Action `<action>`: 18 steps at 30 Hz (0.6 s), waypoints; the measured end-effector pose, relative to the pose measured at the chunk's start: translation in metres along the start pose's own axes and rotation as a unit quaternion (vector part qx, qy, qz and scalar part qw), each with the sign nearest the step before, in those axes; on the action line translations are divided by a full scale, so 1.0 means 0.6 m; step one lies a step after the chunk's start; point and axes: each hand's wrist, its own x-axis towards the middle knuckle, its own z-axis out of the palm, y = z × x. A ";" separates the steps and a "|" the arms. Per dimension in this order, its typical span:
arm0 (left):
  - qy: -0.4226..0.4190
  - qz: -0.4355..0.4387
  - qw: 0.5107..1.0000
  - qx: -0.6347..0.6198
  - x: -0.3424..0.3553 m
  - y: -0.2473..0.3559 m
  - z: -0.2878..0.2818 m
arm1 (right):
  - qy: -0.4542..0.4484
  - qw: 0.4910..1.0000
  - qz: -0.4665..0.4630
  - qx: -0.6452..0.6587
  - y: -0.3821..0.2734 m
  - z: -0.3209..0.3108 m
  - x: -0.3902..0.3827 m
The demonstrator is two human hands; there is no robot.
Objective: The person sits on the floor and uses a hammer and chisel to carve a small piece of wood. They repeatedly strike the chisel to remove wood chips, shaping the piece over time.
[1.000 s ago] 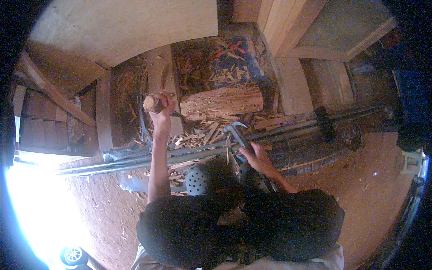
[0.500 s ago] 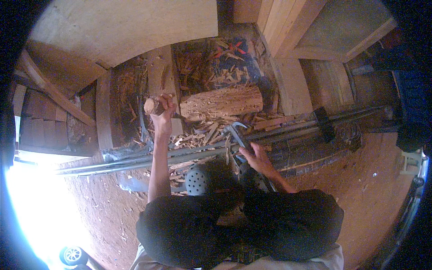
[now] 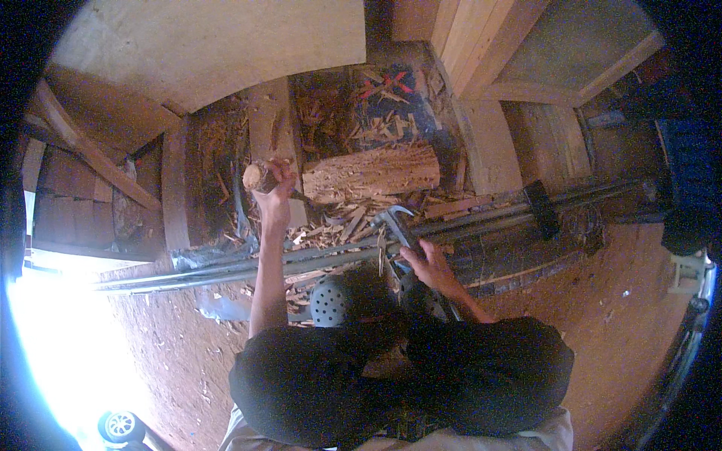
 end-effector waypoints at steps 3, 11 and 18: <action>0.005 -0.015 1.000 -0.010 -0.002 -0.004 -0.004 | 0.007 1.000 0.017 0.001 0.011 0.005 0.002; 0.019 -0.009 1.000 -0.009 -0.005 -0.012 0.001 | 0.016 0.999 0.029 0.004 0.014 0.004 -0.002; 0.032 -0.001 0.998 -0.045 -0.008 -0.015 0.020 | -0.062 0.985 0.154 -0.037 -0.002 -0.006 -0.002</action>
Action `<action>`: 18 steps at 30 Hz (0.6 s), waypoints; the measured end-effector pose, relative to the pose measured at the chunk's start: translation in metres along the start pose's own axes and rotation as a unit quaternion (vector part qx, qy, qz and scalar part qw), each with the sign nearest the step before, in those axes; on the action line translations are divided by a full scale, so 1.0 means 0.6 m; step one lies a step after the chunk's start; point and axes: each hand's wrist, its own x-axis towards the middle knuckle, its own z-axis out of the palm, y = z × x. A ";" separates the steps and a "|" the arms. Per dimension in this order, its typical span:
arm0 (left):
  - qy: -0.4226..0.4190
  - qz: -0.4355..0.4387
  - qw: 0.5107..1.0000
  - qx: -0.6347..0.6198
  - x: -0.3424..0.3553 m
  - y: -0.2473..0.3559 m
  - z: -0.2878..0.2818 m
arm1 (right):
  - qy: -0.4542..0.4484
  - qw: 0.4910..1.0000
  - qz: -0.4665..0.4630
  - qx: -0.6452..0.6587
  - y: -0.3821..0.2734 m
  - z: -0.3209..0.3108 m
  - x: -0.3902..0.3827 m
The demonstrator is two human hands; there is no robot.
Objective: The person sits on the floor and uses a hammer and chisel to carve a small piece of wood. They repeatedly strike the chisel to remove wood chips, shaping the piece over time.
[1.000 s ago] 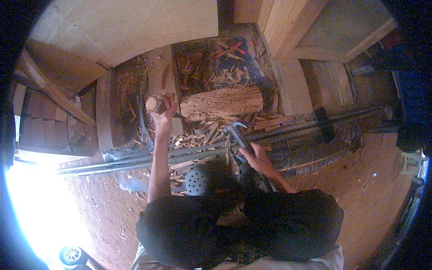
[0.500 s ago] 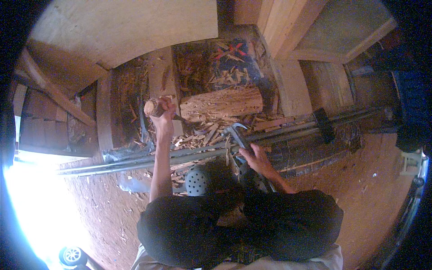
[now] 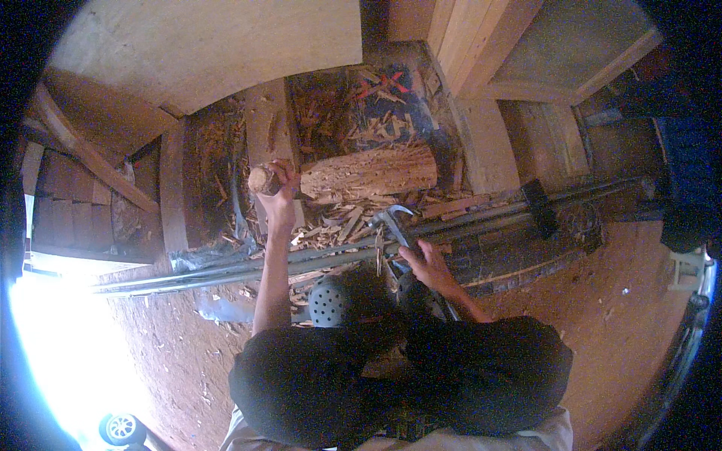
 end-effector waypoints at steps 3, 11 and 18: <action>0.004 -0.033 0.999 0.015 -0.003 0.000 0.001 | -0.037 0.998 -0.044 -0.028 0.006 -0.006 -0.002; -0.042 0.012 0.993 0.110 -0.013 0.004 0.022 | 0.064 0.997 0.027 0.030 0.007 0.006 0.014; -0.022 0.048 0.995 0.084 -0.009 0.011 0.022 | 0.043 0.983 -0.051 0.172 -0.028 -0.003 -0.004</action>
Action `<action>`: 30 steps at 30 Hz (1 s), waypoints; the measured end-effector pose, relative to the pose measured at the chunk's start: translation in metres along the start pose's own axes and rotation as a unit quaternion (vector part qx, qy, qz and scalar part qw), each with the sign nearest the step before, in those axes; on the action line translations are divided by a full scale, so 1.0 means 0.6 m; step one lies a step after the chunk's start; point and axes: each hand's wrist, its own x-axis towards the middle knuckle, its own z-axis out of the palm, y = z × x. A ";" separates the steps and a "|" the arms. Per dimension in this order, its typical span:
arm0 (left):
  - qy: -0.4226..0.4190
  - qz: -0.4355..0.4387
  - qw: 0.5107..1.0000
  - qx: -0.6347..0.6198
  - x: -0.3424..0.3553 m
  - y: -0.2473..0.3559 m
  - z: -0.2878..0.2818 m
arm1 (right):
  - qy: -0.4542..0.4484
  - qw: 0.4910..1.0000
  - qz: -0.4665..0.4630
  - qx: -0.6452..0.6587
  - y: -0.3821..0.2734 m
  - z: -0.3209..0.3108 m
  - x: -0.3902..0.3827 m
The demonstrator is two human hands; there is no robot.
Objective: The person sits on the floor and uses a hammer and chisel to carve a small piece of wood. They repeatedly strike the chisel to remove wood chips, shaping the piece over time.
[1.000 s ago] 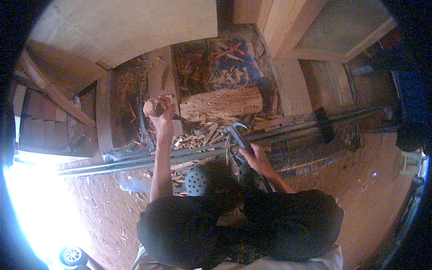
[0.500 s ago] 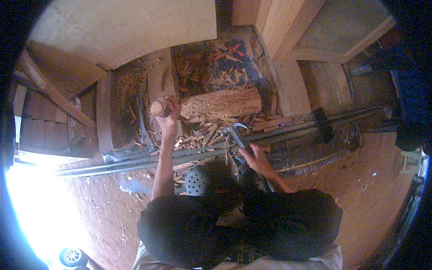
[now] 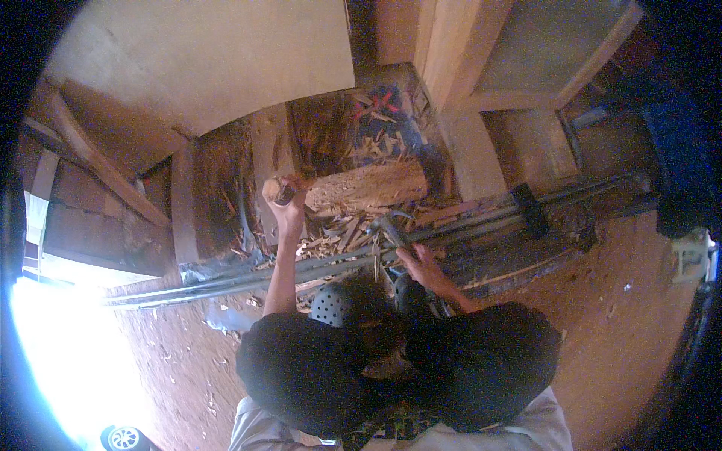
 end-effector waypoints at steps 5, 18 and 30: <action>0.022 -0.017 0.998 -0.051 0.001 -0.031 -0.025 | -0.039 0.993 0.005 0.111 -0.009 0.002 0.001; 0.004 -0.047 0.997 -0.063 0.002 -0.020 -0.034 | -0.057 0.993 -0.004 0.099 0.004 0.000 0.012; 0.002 -0.031 0.999 0.039 -0.016 -0.025 0.003 | -0.004 0.999 -0.018 0.042 0.040 0.000 0.026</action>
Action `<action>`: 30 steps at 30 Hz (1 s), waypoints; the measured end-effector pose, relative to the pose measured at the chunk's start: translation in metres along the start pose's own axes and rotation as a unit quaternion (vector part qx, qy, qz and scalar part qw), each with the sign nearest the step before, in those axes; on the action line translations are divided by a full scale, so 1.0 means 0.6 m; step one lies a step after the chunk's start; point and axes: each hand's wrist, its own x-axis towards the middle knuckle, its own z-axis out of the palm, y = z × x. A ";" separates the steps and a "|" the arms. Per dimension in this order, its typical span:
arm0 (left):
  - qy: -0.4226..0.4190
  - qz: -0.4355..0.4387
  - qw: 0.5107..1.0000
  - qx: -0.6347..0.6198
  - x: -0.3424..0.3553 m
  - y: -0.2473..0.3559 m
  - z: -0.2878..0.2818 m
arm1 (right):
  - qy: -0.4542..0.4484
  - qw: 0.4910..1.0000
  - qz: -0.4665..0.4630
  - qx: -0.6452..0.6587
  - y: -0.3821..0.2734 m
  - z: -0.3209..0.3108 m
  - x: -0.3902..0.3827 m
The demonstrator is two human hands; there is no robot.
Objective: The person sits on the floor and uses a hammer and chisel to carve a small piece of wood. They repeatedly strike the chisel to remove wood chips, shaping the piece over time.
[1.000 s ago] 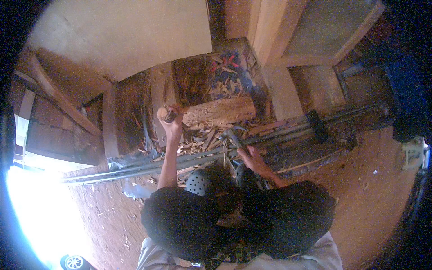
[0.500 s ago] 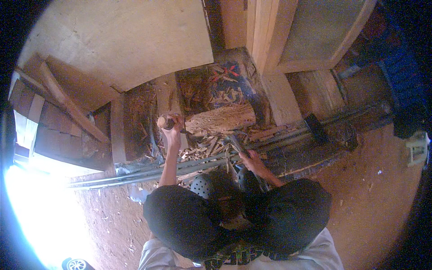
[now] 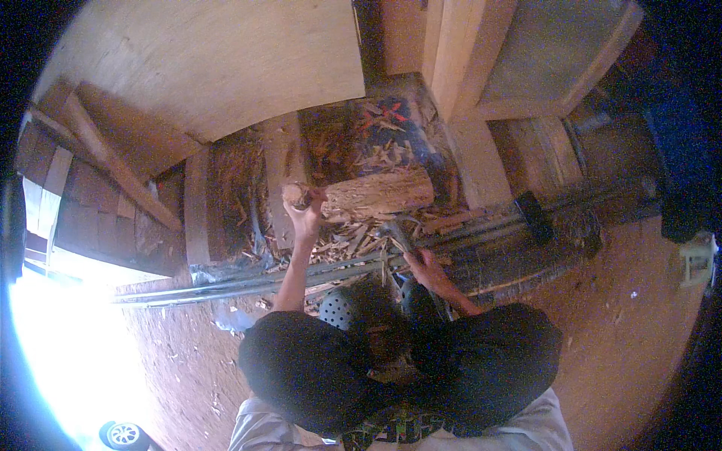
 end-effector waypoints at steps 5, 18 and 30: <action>-0.021 0.085 0.996 0.018 -0.017 -0.026 0.001 | -0.003 0.998 -0.020 -0.056 -0.029 -0.006 -0.023; 0.008 0.133 0.988 0.083 -0.017 -0.043 0.013 | -0.010 0.953 -0.263 -0.150 -0.377 -0.004 -0.092; -0.120 0.125 0.963 0.206 -0.022 -0.022 0.023 | -0.028 0.886 -0.310 -0.345 -0.442 0.048 -0.045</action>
